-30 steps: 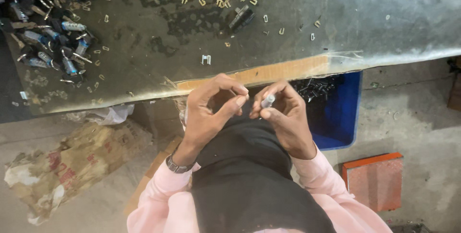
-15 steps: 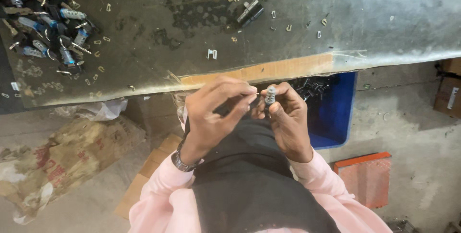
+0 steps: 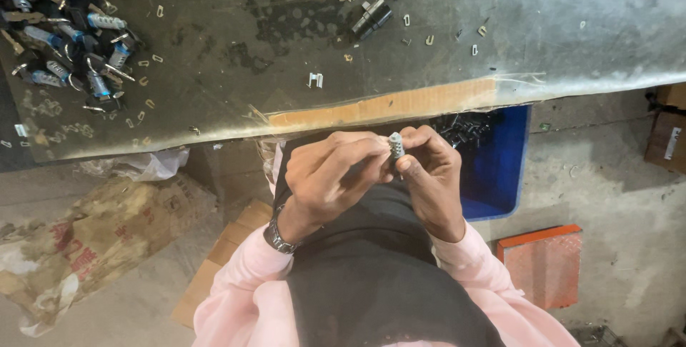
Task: The person sits at a workbench assembling padlock cores. They hold a black cylindrical lock body in one hand and a silver pin plug in the other, press small brass retaining clips into the plug, insert the plug into the lock body, and place finished assemblies with the pile of completed locks on the table.
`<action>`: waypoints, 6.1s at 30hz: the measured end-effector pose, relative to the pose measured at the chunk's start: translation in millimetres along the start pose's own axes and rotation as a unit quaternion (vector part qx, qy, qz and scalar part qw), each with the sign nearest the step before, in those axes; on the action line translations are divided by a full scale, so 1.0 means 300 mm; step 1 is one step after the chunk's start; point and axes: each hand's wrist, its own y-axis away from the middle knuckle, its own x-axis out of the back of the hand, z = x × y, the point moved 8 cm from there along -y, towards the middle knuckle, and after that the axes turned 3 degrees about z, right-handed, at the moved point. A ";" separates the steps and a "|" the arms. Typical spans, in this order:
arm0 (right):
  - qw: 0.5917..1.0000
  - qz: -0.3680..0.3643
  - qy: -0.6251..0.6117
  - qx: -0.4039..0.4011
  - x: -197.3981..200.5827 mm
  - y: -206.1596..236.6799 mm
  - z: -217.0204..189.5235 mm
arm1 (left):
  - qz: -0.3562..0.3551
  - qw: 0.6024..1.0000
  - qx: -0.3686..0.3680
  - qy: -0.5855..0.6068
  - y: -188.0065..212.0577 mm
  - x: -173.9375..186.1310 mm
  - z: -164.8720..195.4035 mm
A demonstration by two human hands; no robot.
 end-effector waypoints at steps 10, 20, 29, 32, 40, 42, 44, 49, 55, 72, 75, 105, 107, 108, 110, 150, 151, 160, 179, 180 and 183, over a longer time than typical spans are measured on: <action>0.999 0.000 0.045 -0.002 -0.010 -0.011 -0.011 | -0.036 0.998 0.057 0.013 0.007 -0.012 -0.044; 0.886 -0.106 0.437 0.113 -0.102 -0.062 -0.255 | -0.094 0.926 0.171 0.323 0.008 -0.008 -0.102; 0.527 -0.145 0.744 0.384 -0.313 -0.379 -0.309 | 0.058 0.869 0.349 0.346 0.156 0.077 -0.226; 0.579 -0.185 0.711 0.354 -0.328 -0.418 -0.303 | 0.082 0.840 0.390 0.368 0.178 0.089 -0.249; 0.959 -0.208 0.169 0.093 -0.172 -0.248 -0.260 | 0.031 0.717 0.417 0.558 0.189 0.028 -0.250; 0.977 -0.126 0.135 0.105 -0.110 -0.197 -0.216 | 0.023 0.688 0.420 0.592 0.198 -0.001 -0.286; 0.988 -0.082 0.085 0.101 -0.061 -0.168 -0.169 | 0.031 0.675 0.437 0.594 0.227 -0.013 -0.320; 0.991 -0.051 0.046 0.116 -0.037 -0.118 -0.095 | 0.024 0.722 0.444 0.530 0.262 -0.005 -0.349; 0.862 -0.043 0.430 0.266 -0.121 -0.106 -0.174 | 0.070 0.793 0.422 0.434 0.202 0.064 -0.331; 0.733 -0.037 0.604 0.310 -0.260 -0.205 -0.221 | 0.033 0.903 0.151 -0.402 -0.029 0.328 -0.276; 0.772 -0.025 0.560 0.300 -0.215 -0.187 -0.230 | 0.064 0.891 0.100 -0.439 -0.029 0.290 -0.199; 0.942 -0.026 0.284 0.176 -0.044 -0.112 -0.114 | 0.010 0.893 0.324 0.312 0.076 0.000 -0.245; 0.941 -0.022 0.287 0.176 -0.041 -0.109 -0.110 | -0.006 0.897 0.337 0.286 0.086 -0.015 -0.237; 0.940 -0.019 0.291 0.175 -0.039 -0.108 -0.107 | -0.021 0.902 0.344 0.262 0.091 -0.022 -0.231; 0.939 -0.017 0.295 0.176 -0.035 -0.106 -0.103 | -0.036 0.905 0.341 0.251 0.085 -0.032 -0.217; 0.964 -0.005 0.248 0.092 -0.002 -0.100 -0.092 | -0.085 0.960 0.242 0.110 -0.005 0.010 -0.142; 0.962 0.001 0.257 0.092 0.001 -0.098 -0.092 | -0.081 0.976 0.183 0.086 -0.020 0.015 -0.116; 0.958 -0.009 0.269 0.093 0.001 -0.097 -0.076 | -0.115 0.983 0.142 0.022 -0.027 -0.003 -0.096; 0.968 -0.009 0.234 0.084 0.014 -0.119 -0.024 | -0.149 0.982 0.094 -0.066 -0.049 0.009 -0.051; 0.970 -0.008 0.232 0.071 0.012 -0.119 -0.024 | -0.144 0.982 0.100 -0.069 -0.053 0.014 -0.052; 0.975 0.005 0.216 0.055 0.009 -0.115 -0.038 | -0.082 0.981 0.150 -0.088 -0.061 0.085 -0.077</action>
